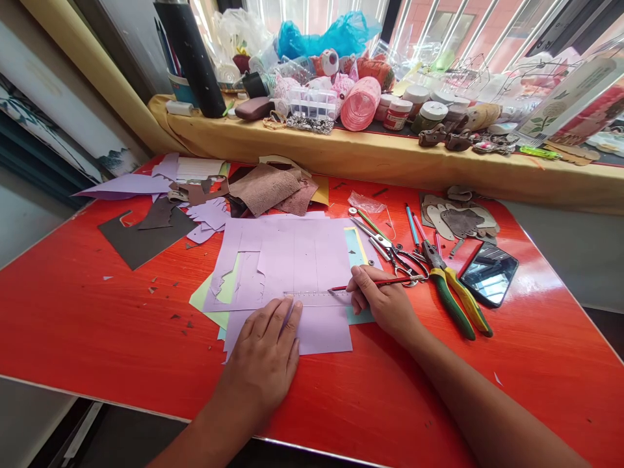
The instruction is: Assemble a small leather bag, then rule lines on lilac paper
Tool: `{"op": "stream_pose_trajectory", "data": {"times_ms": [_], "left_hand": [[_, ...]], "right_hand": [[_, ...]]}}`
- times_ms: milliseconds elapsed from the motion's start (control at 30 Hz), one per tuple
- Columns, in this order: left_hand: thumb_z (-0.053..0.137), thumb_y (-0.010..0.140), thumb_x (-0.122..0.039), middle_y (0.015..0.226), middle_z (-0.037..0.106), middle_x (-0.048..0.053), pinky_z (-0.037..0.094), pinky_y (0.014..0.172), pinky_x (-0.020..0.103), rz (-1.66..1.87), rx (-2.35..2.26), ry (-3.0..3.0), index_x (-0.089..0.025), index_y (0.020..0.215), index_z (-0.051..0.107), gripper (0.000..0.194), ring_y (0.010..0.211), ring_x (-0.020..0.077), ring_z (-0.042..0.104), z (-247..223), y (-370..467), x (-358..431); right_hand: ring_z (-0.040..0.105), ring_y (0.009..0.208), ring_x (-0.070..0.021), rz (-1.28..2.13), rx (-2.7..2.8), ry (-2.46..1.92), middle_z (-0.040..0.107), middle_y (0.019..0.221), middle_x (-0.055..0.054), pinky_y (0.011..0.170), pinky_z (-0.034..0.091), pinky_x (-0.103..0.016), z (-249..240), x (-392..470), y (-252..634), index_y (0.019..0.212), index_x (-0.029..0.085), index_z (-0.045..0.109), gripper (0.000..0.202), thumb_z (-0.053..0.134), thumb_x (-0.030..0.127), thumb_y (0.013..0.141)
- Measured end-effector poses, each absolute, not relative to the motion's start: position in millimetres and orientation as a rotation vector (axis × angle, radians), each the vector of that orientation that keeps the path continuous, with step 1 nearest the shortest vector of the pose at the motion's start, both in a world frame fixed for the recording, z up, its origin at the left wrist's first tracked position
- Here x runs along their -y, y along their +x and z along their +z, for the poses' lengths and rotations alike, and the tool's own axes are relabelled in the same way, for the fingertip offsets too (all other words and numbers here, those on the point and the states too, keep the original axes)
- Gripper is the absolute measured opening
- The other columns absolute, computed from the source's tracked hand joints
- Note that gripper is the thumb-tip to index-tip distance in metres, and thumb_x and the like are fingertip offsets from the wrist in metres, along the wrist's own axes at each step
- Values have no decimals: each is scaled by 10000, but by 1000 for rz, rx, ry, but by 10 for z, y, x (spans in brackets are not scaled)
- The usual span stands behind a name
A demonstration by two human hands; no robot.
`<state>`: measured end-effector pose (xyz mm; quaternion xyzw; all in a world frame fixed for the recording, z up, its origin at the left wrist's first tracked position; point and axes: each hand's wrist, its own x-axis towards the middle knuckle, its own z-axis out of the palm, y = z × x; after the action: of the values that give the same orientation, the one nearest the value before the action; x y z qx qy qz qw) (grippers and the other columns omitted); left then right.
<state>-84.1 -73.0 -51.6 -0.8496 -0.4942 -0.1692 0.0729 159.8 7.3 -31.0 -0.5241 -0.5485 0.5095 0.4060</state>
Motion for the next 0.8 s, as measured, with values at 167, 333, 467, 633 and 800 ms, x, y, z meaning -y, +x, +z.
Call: {"op": "stream_pose_trajectory", "data": {"times_ms": [167,333,467,633,800], "left_hand": [[420,1094,-183,1456,682,160,437,1131,469,-515,1478,-2555,-88,1468,631,439,1363,318,597,-513,-836,727],[417,1095,-189,1455,683,155,435,1128,469,-511,1481,-2559,-93,1465,634,440,1362,317,596,-517,-839,726],[411,1098,-187,1455,683,154,426,1132,467,-511,1484,-2559,-91,1472,627,442,1363,315,593,-517,-843,729],[406,1105,-195,1452,687,147,422,1137,463,-517,1484,-2555,-99,1468,628,436,1365,306,590,-522,-840,729],[416,1096,-192,1448,689,152,436,1132,466,-517,1483,-2551,-98,1469,626,438,1361,311,597,-524,-839,728]], "right_hand": [[562,451,-159,1296,1375,-1318,460,480,58,517,423,-307,-304,-73,1592,715,222,643,600,602,766,963],[557,456,-153,1311,1317,-1277,455,493,59,514,424,-299,-340,-75,1621,739,212,666,572,620,730,976],[572,462,-149,1293,1306,-1262,469,504,57,531,430,-296,-358,-75,1633,756,206,677,550,611,693,1004],[563,453,-150,1308,1309,-1259,461,503,57,512,420,-294,-347,-73,1621,741,208,674,561,626,711,984],[558,454,-153,1312,1321,-1271,454,499,56,505,424,-293,-345,-67,1616,739,212,672,561,618,714,985]]}}
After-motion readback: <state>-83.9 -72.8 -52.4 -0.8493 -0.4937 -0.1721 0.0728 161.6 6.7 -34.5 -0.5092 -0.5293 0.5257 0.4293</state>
